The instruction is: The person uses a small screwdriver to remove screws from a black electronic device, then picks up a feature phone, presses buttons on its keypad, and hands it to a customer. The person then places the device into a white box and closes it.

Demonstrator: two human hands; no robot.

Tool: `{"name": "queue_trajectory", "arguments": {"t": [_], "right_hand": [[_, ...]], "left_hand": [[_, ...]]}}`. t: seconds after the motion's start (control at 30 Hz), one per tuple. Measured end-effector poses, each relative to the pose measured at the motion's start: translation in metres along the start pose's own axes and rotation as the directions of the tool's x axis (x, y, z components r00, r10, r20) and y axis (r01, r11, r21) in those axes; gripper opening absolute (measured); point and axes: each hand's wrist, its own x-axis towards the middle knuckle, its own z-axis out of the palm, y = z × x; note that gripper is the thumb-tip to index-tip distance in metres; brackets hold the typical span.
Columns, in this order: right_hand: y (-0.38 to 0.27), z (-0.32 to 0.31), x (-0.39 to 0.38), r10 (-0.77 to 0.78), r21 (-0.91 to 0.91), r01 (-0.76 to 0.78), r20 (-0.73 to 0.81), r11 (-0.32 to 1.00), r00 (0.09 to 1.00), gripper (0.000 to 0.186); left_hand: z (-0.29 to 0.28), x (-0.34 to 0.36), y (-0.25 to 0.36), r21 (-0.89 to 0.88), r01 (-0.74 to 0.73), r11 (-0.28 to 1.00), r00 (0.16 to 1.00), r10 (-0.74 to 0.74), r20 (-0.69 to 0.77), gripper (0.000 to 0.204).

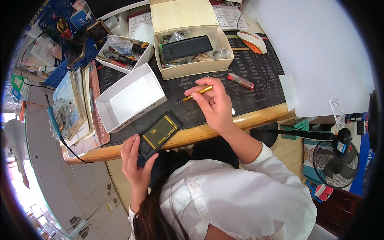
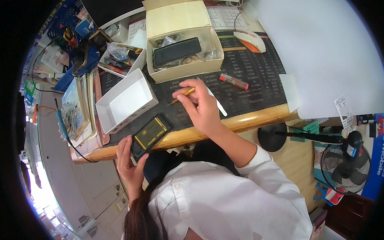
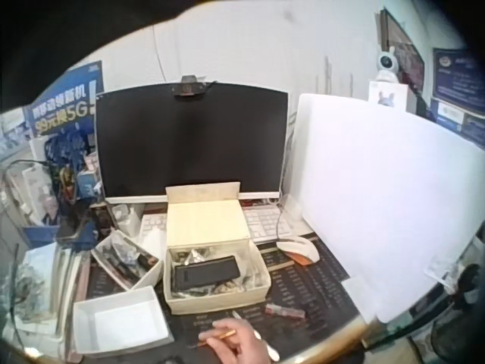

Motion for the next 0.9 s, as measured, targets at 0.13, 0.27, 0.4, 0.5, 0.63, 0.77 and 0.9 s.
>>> {"name": "queue_trajectory", "arguments": {"t": [0.13, 0.27, 0.4, 0.5, 0.63, 0.77, 0.9], "right_hand": [[-0.001, -0.004, 0.003, 0.013, 0.074, -0.009, -0.056, 0.997, 0.998, 0.027], [-0.007, -0.012, 0.006, 0.016, 0.159, -0.001, -0.094, 0.987, 0.995, 0.027], [-0.025, -0.020, 0.008, 0.064, 0.246, -0.038, -0.097, 0.969, 0.993, 0.028], [-0.042, -0.020, 0.008, 0.125, 0.326, -0.093, -0.079, 0.941, 0.989, 0.028], [-0.062, -0.014, 0.004, 0.102, 0.405, -0.076, -0.042, 0.911, 0.994, 0.030], [-0.073, -0.010, -0.002, 0.011, 0.382, -0.001, -0.022, 0.924, 1.000, 0.030], [-0.076, -0.009, -0.009, -0.047, 0.377, 0.049, -0.014, 0.925, 0.999, 0.031]], "left_hand": [[0.014, 0.011, -0.009, 0.056, -0.090, 0.994, 0.996, 0.092, -0.021, 0.065], [0.032, 0.023, -0.009, 0.213, -0.170, 0.962, 0.980, 0.187, -0.062, 0.065], [0.036, 0.026, 0.009, 0.086, -0.106, 0.991, 0.988, 0.115, -0.106, 0.054], [0.044, 0.029, 0.034, -0.607, 0.192, 0.771, 0.980, -0.186, 0.074, 0.033], [0.049, 0.056, 0.050, -0.781, 0.607, -0.149, 0.762, -0.170, 0.625, 0.042], [0.049, 0.069, 0.060, -0.621, 0.667, -0.412, 0.642, -0.107, 0.760, 0.040], [0.045, 0.070, 0.063, -0.618, 0.663, -0.422, 0.675, -0.018, 0.738, 0.029]]}}
